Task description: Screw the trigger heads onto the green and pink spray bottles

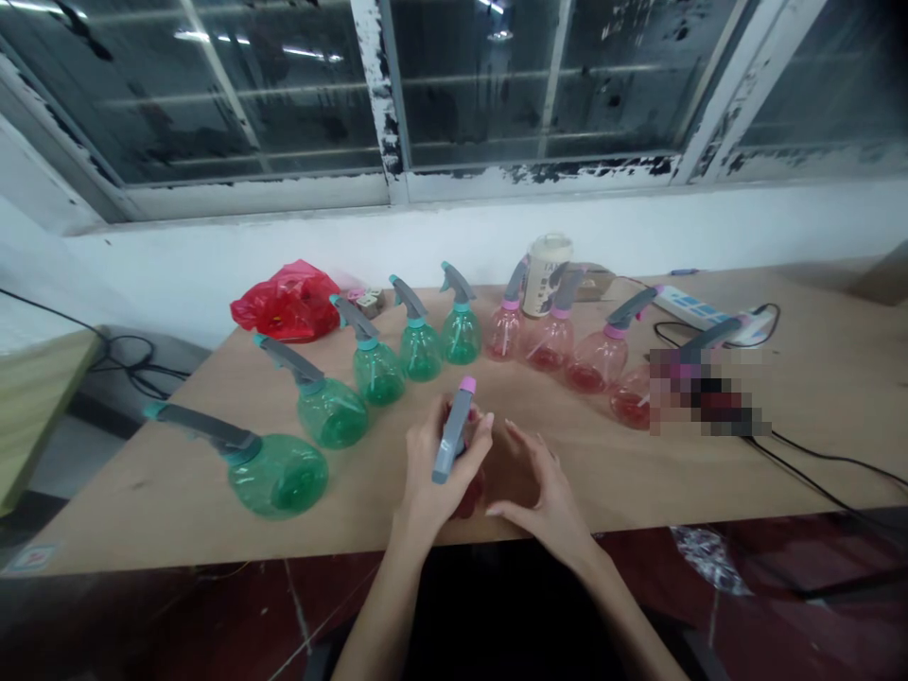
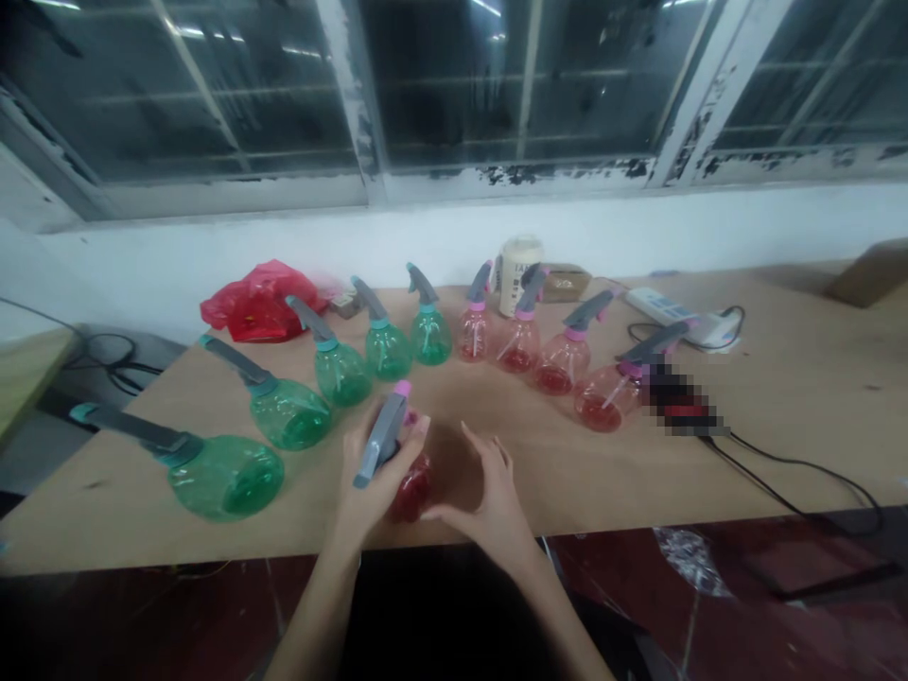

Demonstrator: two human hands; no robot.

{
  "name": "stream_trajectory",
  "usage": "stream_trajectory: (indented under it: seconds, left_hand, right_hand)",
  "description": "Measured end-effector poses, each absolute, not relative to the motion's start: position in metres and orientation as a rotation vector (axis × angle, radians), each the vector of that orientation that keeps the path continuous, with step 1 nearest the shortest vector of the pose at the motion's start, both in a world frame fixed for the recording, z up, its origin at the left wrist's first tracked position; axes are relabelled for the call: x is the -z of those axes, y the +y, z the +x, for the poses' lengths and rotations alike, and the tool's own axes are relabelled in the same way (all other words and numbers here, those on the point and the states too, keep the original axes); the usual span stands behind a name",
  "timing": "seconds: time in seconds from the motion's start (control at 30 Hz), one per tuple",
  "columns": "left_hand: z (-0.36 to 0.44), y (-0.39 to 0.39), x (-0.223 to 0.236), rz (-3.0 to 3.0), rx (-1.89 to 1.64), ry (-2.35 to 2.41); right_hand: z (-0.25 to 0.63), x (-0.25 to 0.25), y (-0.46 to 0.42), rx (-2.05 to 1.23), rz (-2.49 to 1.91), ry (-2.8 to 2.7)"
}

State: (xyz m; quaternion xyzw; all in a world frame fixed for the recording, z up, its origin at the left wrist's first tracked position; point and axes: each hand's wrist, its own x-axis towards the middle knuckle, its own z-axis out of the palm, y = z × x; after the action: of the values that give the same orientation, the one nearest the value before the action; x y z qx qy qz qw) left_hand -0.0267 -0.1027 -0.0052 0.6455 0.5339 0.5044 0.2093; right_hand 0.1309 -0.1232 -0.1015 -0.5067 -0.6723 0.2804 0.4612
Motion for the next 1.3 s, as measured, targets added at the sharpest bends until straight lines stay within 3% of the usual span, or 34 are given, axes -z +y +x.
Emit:
stream_trajectory:
  seconds: [0.9, 1.3]
  left_hand:
    - [-0.022, -0.091, 0.018, 1.723, -1.424, 1.469]
    - [-0.023, -0.092, 0.016, 1.796, -1.433, 1.440]
  right_hand:
    - [0.141, 0.115, -0.114, -0.572, -1.338, -1.535]
    - [0.137, 0.125, -0.111, -0.317, -1.405, -1.793]
